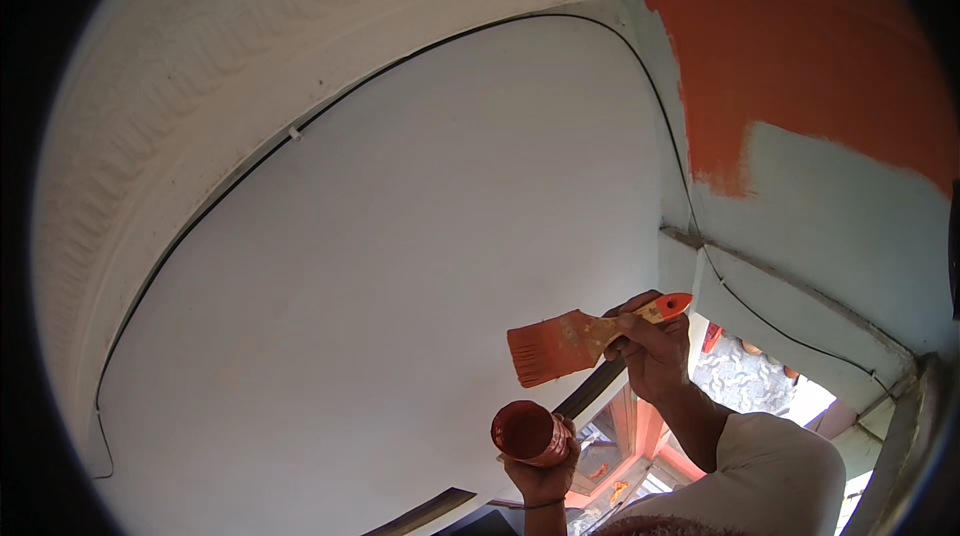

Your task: The person paints a white ceiling with orange paint using a brush and a small container. They repeatedly dip the brush into the container and apply paint in long strokes along the ceiling surface.

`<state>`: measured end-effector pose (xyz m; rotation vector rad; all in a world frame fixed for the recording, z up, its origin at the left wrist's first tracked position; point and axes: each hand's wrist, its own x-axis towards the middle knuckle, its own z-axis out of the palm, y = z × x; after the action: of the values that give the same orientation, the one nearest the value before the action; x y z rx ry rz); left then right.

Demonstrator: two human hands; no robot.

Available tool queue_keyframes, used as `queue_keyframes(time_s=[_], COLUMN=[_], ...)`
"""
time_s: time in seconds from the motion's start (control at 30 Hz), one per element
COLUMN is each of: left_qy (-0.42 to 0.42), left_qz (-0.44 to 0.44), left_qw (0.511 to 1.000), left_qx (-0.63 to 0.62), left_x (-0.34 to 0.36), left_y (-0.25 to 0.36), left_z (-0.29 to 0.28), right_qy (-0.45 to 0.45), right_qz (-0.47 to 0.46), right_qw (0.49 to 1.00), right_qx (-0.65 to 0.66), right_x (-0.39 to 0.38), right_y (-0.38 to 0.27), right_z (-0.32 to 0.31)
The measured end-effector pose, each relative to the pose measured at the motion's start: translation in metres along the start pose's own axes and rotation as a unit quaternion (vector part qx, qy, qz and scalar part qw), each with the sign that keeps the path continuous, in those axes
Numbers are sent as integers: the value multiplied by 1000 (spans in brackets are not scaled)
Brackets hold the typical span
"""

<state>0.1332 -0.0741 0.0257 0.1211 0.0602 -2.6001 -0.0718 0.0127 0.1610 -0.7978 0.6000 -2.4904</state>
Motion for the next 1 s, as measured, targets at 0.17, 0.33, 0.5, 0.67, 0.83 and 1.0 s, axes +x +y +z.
queue_keyframes(time_s=[0.17, 0.33, 0.5, 0.67, 0.83, 1.0], left_qy=[-1, 1, -4, 57, 23, 73], left_qz=[-11, -31, -35, 22, 40, 100], left_qw=[1000, 999, 999, 998, 999, 991], left_qx=[-7, -42, -18, 19, 14, 54], left_x=[6, 6, 9, 4, 7, -5], left_y=[-7, -14, -12, 6, -4, -2], left_z=[-6, 5, 2, -14, -5, 9], right_qy=[-12, 7, 11, -38, -152, -232], right_qz=[-21, -15, -30, -61, -132, -105], right_qw=[1000, 1000, 999, 996, 970, 948], right_qx=[-12, -14, -34, -54, -139, -191], right_x=[-1, -3, -3, -7, -8, -8], right_y=[-7, -13, -25, -15, -37, -26], right_z=[-5, -5, -2, 0, -4, -6])
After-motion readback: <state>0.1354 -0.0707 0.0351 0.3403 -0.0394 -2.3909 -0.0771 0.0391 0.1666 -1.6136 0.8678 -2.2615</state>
